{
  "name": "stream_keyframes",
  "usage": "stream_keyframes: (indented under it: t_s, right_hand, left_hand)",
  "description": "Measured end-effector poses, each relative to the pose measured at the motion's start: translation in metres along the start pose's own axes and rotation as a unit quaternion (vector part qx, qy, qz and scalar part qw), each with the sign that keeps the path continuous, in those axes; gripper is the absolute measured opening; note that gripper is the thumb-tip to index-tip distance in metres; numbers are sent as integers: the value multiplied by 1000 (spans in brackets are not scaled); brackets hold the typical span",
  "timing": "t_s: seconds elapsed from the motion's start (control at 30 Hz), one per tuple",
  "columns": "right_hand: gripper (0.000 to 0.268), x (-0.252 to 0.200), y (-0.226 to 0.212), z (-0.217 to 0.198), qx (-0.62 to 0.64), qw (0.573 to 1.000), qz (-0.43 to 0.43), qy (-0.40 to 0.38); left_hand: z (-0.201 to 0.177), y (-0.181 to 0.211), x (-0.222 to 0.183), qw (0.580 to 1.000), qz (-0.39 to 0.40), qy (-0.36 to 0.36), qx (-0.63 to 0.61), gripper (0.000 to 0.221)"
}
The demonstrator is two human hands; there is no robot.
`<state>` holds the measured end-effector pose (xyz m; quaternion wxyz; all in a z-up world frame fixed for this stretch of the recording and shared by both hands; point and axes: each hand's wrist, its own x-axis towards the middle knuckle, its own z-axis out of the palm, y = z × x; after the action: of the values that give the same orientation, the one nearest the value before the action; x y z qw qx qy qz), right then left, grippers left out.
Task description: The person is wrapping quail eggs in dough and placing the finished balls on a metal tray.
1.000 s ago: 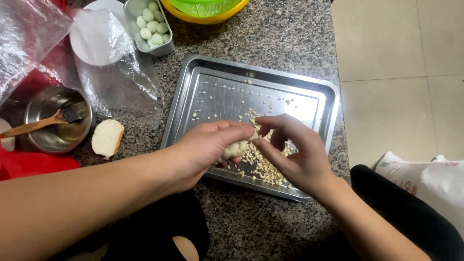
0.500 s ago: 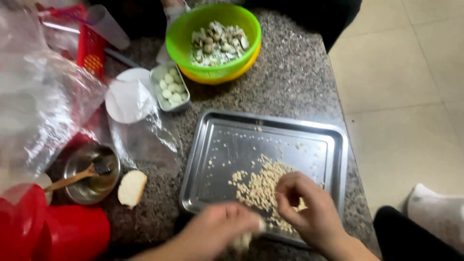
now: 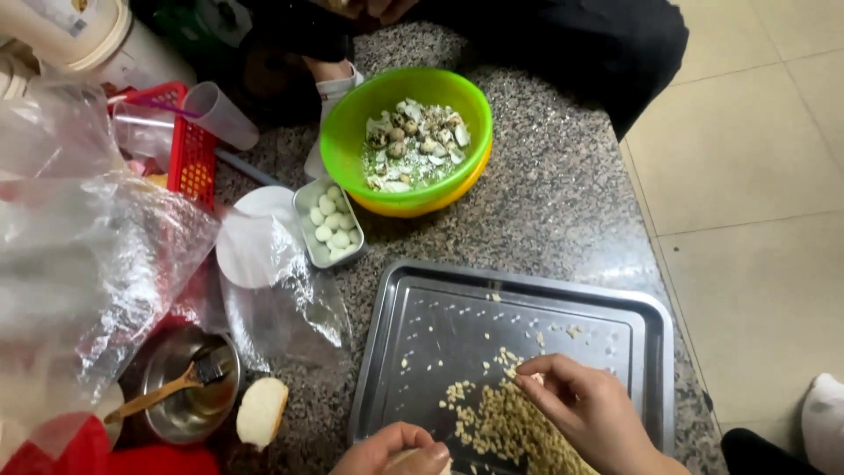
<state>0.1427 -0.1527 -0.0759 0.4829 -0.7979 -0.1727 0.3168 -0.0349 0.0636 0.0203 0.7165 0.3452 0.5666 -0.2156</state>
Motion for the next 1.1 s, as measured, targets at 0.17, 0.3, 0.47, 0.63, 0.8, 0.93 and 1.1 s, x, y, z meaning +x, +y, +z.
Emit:
stream_keyframes:
  t_s: [0.17, 0.3, 0.47, 0.63, 0.8, 0.93, 1.1]
  right_hand:
    - [14, 23, -5, 3, -135, 972, -193, -6]
    - [16, 24, -32, 0, -80, 978, -189, -41]
    - [31, -26, -66, 11, 65, 993, -81, -48]
    - [48, -76, -79, 40, 207, 943, -187, -181]
    - [52, -99, -90, 41, 168, 920, -294, -198]
    - [45, -126, -86, 48, 197, 925, -282, -160]
    - [22, -142, -67, 40, 234, 933, -265, -74]
  left_hand:
    - [18, 36, -10, 984, -2, 37, 176, 27]
    - [34, 46, -30, 998, 5, 29, 46, 30]
    - [51, 23, -48, 999, 32, 37, -2, 34]
    - [59, -12, -63, 991, 108, 58, 45, 45]
    - [49, -29, -98, 990, 120, 19, 75, 61]
    - [29, -53, -75, 980, 148, -40, 130, 63]
    - [28, -53, -71, 918, 247, -140, 276, 63]
